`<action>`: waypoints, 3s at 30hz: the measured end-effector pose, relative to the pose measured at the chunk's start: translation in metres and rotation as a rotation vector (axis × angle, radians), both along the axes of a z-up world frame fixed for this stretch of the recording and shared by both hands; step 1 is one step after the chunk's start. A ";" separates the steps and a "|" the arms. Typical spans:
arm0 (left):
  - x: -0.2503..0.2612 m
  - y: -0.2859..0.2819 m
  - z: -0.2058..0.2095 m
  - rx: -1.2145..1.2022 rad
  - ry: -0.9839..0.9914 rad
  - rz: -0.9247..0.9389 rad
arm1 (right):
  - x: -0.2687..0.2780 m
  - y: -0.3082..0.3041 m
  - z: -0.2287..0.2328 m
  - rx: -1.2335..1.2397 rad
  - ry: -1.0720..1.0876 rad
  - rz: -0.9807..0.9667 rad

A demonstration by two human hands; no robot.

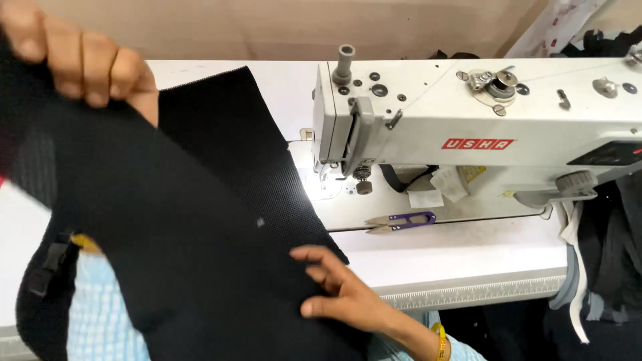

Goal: Sewing together fabric components and straps for a bag using an industrial sewing machine.

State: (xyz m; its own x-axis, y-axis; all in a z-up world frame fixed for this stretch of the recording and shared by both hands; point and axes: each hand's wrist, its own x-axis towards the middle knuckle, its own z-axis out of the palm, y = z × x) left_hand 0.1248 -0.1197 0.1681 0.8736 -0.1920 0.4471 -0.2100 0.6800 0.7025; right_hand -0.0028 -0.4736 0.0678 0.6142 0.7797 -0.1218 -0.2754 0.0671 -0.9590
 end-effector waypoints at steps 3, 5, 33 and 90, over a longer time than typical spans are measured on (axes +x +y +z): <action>0.044 0.046 -0.005 0.150 0.313 0.295 | 0.037 0.022 0.007 -0.209 -0.263 -0.266; 0.066 0.099 -0.065 0.252 0.500 0.498 | 0.052 0.033 0.013 -0.338 -0.337 -0.301; 0.196 0.028 -0.139 1.200 0.157 0.862 | 0.072 -0.035 -0.164 -0.484 -0.403 -0.201; 0.137 -0.012 -0.164 1.974 -0.054 0.910 | 0.023 -0.092 -0.080 -0.600 -1.362 -0.059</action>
